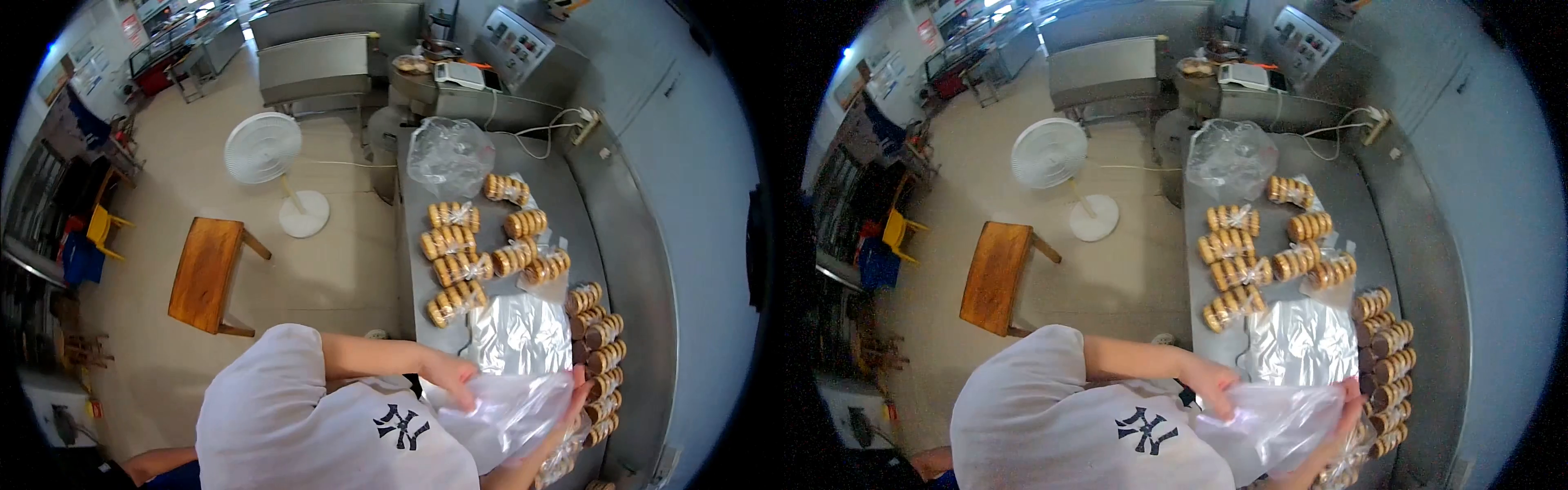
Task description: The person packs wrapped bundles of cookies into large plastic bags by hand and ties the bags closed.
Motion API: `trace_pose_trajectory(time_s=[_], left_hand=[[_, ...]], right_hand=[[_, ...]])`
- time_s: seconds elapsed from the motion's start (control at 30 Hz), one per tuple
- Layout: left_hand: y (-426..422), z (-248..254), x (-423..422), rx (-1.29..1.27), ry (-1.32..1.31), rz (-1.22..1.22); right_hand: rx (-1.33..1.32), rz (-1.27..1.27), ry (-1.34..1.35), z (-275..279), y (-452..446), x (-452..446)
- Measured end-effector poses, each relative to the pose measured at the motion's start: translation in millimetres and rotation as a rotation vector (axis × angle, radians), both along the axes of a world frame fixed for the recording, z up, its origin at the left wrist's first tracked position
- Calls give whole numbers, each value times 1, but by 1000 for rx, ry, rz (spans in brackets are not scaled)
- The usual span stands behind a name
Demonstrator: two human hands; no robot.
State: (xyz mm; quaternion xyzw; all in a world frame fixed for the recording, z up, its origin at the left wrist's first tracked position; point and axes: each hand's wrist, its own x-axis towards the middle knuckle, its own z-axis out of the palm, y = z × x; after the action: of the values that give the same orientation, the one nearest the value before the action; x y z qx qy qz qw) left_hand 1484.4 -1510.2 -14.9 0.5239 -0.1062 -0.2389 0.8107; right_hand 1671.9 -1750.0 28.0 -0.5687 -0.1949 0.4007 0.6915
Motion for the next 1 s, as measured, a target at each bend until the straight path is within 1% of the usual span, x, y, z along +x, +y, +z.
trace_pose_trajectory(time_s=[0.03,0.07,0.13,0.17,0.23,0.27,0.33,0.37,0.4,0.43,0.47,0.5,0.53,0.57,0.6,0.63,0.67,0.7,0.73,0.8,0.83,0.87,0.93,0.97,1.0], left_hand=[[-1,-34,4,-39,115,112],[1,-30,3,-37,121,129],[8,-17,4,-362,441,556],[10,-29,6,-361,439,560],[12,-71,13,12,247,719],[15,-80,14,15,252,696],[25,-86,14,-28,447,733],[33,-54,10,-14,470,682],[38,-51,15,-3,463,655],[42,-50,18,-20,434,694],[47,-51,20,-41,407,741],[53,-53,23,46,327,716],[52,-54,23,45,323,716],[49,-54,23,90,275,717],[45,-52,23,136,226,710],[41,-51,22,135,220,693],[36,-43,20,201,192,663],[32,-39,19,268,165,637],[28,-44,20,269,166,628],[22,-58,20,259,156,623],[21,-60,18,276,145,647],[22,-63,18,276,142,644],[26,-78,19,303,182,629],[27,-85,17,300,186,621],[30,-94,16,318,183,717]], right_hand=[[209,-39,225,-26,7,-16],[318,-56,370,-48,15,-33],[321,-115,520,-90,26,-71],[261,-133,522,-105,28,-87],[165,-160,476,-121,29,-100],[135,-172,439,-121,26,-98],[186,-185,379,-115,4,-73],[337,-173,391,-118,-14,-60],[907,0,658,-124,-25,-44],[956,-6,699,-136,-60,-34],[978,-5,721,-133,-72,-37],[1001,-4,743,-130,-84,-41],[928,-69,864,-92,-68,-60],[852,-137,983,-69,-54,-76],[856,-146,975,-70,-45,-86],[597,-245,676,-78,-38,-95],[332,-335,379,-78,-32,-101],[357,-355,290,-70,-29,-104],[357,-364,290,-64,-30,-101],[210,-383,277,-58,-35,-90],[27,-472,213,-58,-38,-89],[29,-475,211,-66,-43,-87],[-136,-507,158,-84,-54,-85],[-128,-556,178,-81,-52,-88],[-129,-576,185,-82,-49,-91]])
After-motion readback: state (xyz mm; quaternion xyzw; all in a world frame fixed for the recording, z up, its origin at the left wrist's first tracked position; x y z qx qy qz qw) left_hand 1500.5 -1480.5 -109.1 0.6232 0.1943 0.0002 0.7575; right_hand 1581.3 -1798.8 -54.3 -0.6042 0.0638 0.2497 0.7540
